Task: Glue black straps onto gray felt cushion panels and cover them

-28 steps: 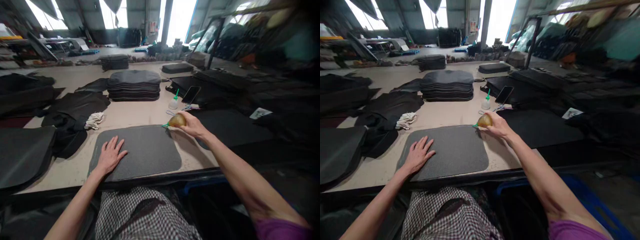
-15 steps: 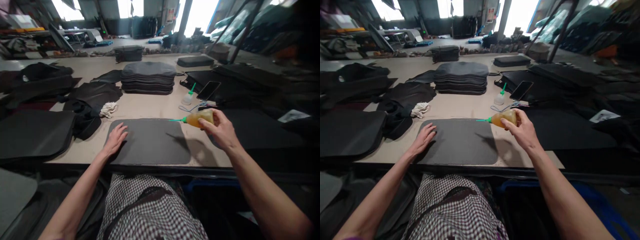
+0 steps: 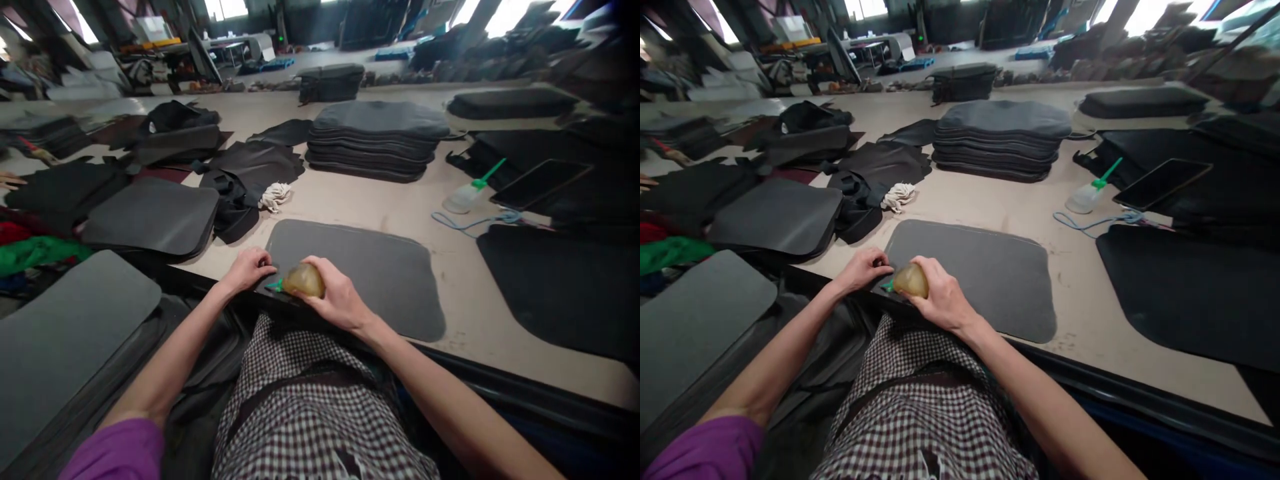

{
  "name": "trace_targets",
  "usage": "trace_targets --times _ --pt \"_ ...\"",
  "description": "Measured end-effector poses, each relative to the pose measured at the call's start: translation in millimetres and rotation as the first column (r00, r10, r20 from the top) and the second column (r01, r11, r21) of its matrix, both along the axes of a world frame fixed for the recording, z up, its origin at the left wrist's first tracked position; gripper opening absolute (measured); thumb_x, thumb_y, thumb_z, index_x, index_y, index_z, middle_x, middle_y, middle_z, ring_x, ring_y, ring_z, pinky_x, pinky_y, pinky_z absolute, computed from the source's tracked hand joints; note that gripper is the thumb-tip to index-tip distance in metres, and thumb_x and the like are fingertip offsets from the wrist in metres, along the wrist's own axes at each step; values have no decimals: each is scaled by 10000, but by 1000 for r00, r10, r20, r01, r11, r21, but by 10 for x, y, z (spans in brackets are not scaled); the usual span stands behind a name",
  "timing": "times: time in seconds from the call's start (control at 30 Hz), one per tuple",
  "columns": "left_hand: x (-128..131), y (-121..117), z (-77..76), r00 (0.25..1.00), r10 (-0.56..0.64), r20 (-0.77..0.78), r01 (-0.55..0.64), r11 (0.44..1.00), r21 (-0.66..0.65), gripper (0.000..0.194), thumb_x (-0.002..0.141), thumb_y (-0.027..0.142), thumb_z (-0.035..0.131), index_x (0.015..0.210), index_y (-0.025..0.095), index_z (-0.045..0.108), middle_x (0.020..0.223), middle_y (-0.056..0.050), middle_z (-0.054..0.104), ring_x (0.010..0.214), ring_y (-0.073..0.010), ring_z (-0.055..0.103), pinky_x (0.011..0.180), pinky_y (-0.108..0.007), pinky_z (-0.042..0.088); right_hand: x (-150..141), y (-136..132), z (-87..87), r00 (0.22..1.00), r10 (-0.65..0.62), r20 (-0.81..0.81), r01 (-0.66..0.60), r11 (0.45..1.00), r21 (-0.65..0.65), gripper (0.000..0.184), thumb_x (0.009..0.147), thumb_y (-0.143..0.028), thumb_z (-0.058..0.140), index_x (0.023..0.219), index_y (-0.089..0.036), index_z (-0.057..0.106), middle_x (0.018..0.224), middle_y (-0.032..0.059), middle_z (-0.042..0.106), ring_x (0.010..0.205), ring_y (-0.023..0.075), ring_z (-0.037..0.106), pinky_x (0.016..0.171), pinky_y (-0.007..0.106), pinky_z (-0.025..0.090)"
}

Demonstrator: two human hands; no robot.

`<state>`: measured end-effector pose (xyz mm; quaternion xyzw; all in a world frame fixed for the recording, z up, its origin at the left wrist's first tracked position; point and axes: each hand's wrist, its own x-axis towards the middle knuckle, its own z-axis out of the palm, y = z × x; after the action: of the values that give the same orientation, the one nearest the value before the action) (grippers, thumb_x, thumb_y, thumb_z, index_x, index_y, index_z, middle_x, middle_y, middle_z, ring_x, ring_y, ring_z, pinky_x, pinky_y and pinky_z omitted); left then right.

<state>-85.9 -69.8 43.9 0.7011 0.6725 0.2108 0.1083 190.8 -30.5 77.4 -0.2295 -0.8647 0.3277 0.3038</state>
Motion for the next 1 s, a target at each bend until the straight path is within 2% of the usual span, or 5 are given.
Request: trace_targets --times 0.17,0.37,0.73,0.87,1.0 --pt "-8 26 -35 997 33 -66 -35 999 -32 174 849 315 748 773 196 647 814 -23 647 809 -187 572 755 -320 401 -164 42 48 993 78 89 -84 994 68 494 909 -327 664 1349 -221 465 1228 118 611 1093 279 628 940 462 553" --pt "-2 65 -22 996 46 -81 -50 997 -53 233 794 342 806 777 203 619 825 -16 653 809 -196 570 741 -324 377 149 179 245 985 105 138 -116 990 81 477 901 -330 645 1337 -217 489 1265 122 624 1102 279 635 957 470 540" --pt "-83 116 -104 989 19 -149 -28 998 -56 251 790 406 774 789 222 604 857 -27 668 818 -208 583 733 -324 383 1480 284 391 966 -121 228 127 992 -9 479 834 -404 681 1276 -240 594 1246 99 690 1092 306 675 961 480 553" --pt "-110 136 -122 995 10 -104 -18 997 -69 271 779 462 746 773 232 602 836 -29 661 788 -210 582 695 -312 387 2077 216 375 934 -236 269 254 967 -34 525 842 -466 717 1310 -256 605 1309 89 670 1136 318 665 970 447 552" --pt "-128 147 -142 997 16 -80 -24 995 -99 302 771 505 730 778 232 601 829 -23 651 773 -213 583 681 -306 389 2681 129 294 885 -366 288 407 908 -96 591 833 -539 750 1330 -255 603 1290 83 676 1106 306 683 935 411 571"
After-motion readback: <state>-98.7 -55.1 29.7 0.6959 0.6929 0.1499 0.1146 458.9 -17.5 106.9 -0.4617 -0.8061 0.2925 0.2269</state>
